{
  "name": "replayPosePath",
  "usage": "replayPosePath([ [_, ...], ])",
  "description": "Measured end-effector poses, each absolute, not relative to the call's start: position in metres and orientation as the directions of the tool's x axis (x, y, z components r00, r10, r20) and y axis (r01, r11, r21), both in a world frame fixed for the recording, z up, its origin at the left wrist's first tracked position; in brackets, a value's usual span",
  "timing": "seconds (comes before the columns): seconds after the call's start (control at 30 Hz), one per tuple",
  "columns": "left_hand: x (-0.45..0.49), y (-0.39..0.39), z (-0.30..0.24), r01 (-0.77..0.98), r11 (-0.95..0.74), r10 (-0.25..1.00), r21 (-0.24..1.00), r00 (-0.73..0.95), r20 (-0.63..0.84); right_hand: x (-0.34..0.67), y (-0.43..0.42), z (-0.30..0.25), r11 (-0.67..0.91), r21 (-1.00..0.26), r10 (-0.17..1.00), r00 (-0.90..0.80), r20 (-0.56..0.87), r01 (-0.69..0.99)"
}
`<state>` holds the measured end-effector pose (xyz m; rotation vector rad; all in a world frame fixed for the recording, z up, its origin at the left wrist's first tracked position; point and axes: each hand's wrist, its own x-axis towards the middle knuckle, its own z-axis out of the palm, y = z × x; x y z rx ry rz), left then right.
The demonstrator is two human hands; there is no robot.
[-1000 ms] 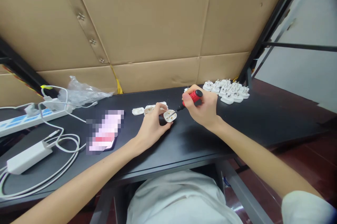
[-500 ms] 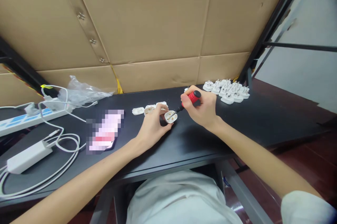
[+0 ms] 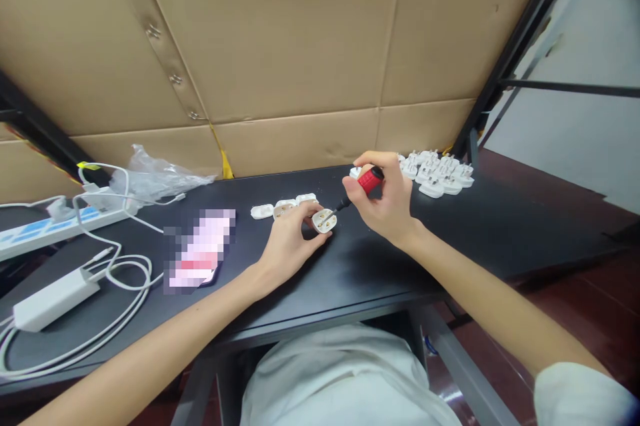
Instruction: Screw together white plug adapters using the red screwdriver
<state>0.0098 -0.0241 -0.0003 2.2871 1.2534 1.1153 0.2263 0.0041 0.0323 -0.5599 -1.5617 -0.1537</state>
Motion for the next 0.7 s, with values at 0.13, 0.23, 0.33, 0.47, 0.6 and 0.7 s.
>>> replayPosePath([
  [0.13, 0.0083, -0.0230, -0.0034, 0.594, -0.568, 0.814, 0.570, 0.303, 0.496, 0.2288, 0.0058, 0.0327, 0.874, -0.192, 0.227, -0.026, 0.973, 0.447],
  [0.23, 0.0071, -0.0212, -0.0056, 0.596, -0.564, 0.816, 0.571, 0.299, 0.494, 0.2306, 0.0036, 0.0346, 0.888, -0.208, 0.261, -0.077, 0.962, 0.411],
  [0.33, 0.0063, -0.0201, -0.0067, 0.598, -0.556, 0.822, 0.577, 0.297, 0.485, 0.2320, 0.0009, 0.0379, 0.898, -0.203, 0.264, -0.107, 0.959, 0.391],
  [0.47, 0.0059, -0.0199, -0.0070, 0.613, -0.545, 0.828, 0.573, 0.284, 0.484, 0.2313, 0.0014, 0.0398, 0.883, -0.201, 0.265, -0.098, 0.959, 0.425],
  [0.6, 0.0054, -0.0194, -0.0073, 0.611, -0.550, 0.823, 0.569, 0.282, 0.493, 0.2283, 0.0069, 0.0348, 0.880, -0.230, 0.289, -0.083, 0.954, 0.415],
  [0.7, 0.0051, -0.0188, -0.0079, 0.609, -0.546, 0.826, 0.575, 0.275, 0.493, 0.2265, 0.0095, 0.0315, 0.912, -0.242, 0.272, -0.048, 0.961, 0.332],
])
